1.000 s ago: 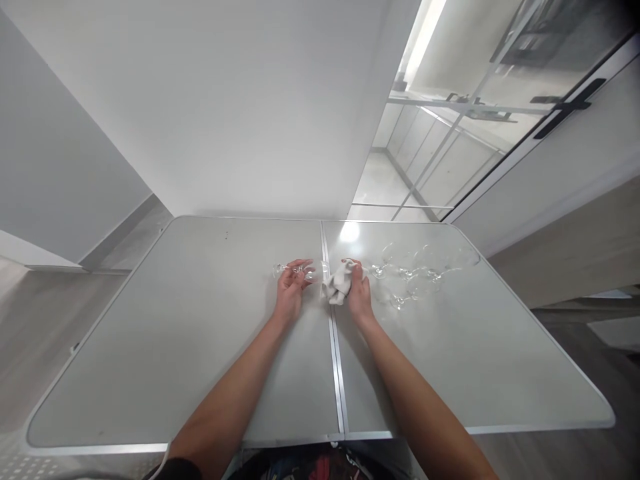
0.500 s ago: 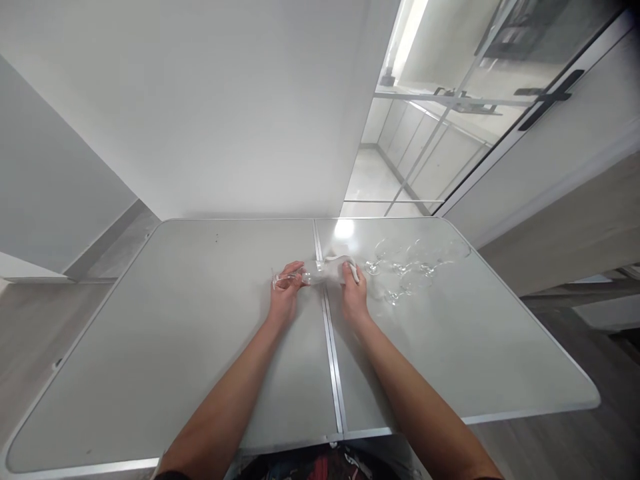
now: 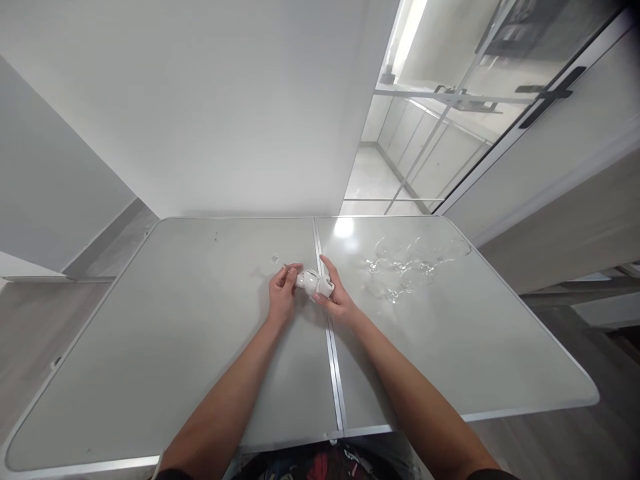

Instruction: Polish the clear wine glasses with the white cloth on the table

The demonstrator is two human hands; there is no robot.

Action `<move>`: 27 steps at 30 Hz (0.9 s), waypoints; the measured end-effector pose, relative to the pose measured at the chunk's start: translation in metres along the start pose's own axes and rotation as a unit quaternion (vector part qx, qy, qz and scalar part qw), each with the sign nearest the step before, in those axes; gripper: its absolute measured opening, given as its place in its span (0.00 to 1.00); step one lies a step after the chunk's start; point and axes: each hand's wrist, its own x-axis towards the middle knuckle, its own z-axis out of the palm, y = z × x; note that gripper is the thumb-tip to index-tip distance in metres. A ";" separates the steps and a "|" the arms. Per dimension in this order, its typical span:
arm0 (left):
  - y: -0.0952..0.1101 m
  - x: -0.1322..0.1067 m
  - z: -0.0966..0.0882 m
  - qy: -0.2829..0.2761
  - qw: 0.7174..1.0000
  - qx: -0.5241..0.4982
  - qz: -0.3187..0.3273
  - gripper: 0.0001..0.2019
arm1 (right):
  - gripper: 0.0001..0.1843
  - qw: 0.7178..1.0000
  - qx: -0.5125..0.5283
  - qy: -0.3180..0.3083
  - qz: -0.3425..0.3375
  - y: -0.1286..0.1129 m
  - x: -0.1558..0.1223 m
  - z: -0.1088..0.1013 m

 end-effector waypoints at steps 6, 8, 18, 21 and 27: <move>0.007 0.002 0.001 0.008 1.000 -0.004 0.001 0.17 | 0.44 0.980 0.178 0.057 0.072 0.005 0.002 0.013; 0.010 0.000 0.002 -0.008 1.000 -0.007 0.008 0.17 | 0.41 0.964 0.237 0.079 0.094 0.007 0.004 0.013; 0.015 -0.007 0.009 -0.082 0.995 0.030 0.049 0.21 | 0.41 0.989 0.122 0.080 0.017 -0.001 0.004 0.002; 0.008 -0.002 0.006 -0.056 0.997 0.044 0.032 0.20 | 0.45 0.993 -0.091 0.062 -0.047 0.001 0.001 -0.002; -0.003 0.001 0.000 -0.017 0.999 0.029 0.006 0.20 | 0.35 0.976 -0.205 0.011 -0.073 -0.001 0.000 -0.005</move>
